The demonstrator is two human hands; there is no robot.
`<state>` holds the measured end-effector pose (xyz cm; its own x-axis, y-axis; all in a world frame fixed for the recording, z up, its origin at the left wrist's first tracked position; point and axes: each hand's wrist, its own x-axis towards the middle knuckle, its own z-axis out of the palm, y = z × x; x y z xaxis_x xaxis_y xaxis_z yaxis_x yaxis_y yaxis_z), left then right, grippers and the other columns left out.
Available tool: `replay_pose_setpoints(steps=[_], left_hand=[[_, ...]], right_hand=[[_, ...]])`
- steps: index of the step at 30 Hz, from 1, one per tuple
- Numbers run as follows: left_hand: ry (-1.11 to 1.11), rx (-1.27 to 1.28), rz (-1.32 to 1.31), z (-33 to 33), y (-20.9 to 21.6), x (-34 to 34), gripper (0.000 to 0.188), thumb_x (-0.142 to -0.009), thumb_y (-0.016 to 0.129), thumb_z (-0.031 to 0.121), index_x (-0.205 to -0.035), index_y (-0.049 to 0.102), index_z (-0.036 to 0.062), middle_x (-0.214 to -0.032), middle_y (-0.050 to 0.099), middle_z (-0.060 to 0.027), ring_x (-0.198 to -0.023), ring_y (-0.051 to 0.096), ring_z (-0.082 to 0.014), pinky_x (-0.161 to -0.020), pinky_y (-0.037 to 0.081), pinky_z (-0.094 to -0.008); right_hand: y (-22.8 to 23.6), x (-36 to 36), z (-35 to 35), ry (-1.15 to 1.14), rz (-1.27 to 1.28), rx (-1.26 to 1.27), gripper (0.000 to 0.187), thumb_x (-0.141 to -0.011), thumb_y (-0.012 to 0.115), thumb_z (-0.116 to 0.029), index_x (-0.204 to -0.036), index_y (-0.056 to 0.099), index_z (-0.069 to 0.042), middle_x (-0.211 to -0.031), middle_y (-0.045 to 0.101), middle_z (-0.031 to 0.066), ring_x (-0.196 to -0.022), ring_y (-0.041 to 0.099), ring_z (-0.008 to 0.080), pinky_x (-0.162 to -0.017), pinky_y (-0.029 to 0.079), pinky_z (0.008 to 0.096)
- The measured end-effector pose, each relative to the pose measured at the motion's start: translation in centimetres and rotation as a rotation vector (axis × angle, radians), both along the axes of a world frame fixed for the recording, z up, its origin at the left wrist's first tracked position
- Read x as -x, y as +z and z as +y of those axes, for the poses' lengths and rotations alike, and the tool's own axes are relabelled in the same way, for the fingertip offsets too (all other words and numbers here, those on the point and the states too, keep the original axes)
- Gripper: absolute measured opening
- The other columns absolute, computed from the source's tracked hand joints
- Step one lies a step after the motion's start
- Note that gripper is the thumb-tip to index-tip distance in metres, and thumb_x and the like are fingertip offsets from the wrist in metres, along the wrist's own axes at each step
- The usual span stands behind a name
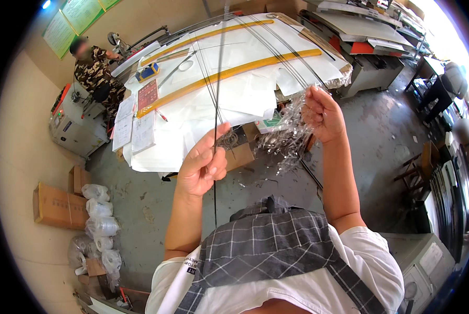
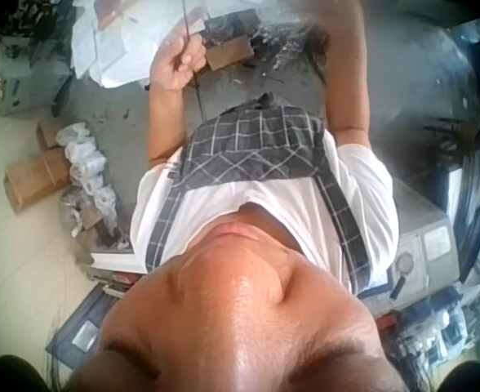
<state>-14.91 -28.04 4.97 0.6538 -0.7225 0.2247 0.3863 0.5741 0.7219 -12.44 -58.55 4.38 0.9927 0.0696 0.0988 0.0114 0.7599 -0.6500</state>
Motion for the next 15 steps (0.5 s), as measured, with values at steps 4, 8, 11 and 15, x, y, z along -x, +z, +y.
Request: replay_pose_setpoints(steps=[4, 8, 11, 15], left_hand=[[-0.098, 0.022, -0.084, -0.2, -0.1, -0.1, 0.05, -0.088, 0.055, 0.014, -0.132, 0.033, 0.005, -0.065, 0.047, -0.0015, -0.043, 0.036, -0.0062, -0.04, 0.027, -0.0195], [-0.236, 0.137, -0.046, 0.4, -0.2, -0.3, 0.038, -0.089, 0.051, 0.009, -0.125, 0.036, 0.0042, -0.07, 0.049, -0.0044, -0.044, 0.043, -0.0079, -0.038, 0.031, -0.0198], [-0.313, 0.265, 0.008, 0.9, 0.1, -0.3, 0.03, -0.09, 0.048, 0.004, -0.119, 0.039, 0.0034, -0.078, 0.051, -0.0082, -0.046, 0.047, -0.0086, -0.038, 0.035, -0.0196], [-0.34, 0.278, 0.081, 2.7, -0.9, -0.1, 0.021, -0.089, 0.05, 0.003, -0.108, 0.04, 0.003, -0.086, 0.05, -0.0116, -0.047, 0.049, -0.01, -0.037, 0.036, -0.0208]], right_hand=[[0.4, 0.7, -1.1, -0.069, 0.035, 0.006, 0.016, -0.09, 0.05, -0.021, -0.083, 0.051, -0.007, -0.055, 0.032, -0.0067, -0.044, 0.027, 0.0033, -0.039, 0.022, 0.0173], [-0.4, 0.4, -3.7, -0.177, 0.104, -0.103, 0.016, -0.092, 0.048, -0.022, -0.085, 0.052, -0.008, -0.054, 0.031, -0.008, -0.044, 0.027, 0.0042, -0.039, 0.021, 0.0188], [-2.8, -0.1, -7.6, -0.148, 0.031, -0.294, 0.016, -0.093, 0.045, -0.021, -0.085, 0.052, -0.009, -0.054, 0.031, -0.0083, -0.043, 0.027, 0.0046, -0.039, 0.022, 0.019], [-5.0, 0.4, -13.2, -0.287, 0.053, -0.388, 0.019, -0.095, 0.04, -0.018, -0.085, 0.051, -0.006, -0.052, 0.032, -0.007, -0.042, 0.027, 0.0046, -0.037, 0.023, 0.0194]])
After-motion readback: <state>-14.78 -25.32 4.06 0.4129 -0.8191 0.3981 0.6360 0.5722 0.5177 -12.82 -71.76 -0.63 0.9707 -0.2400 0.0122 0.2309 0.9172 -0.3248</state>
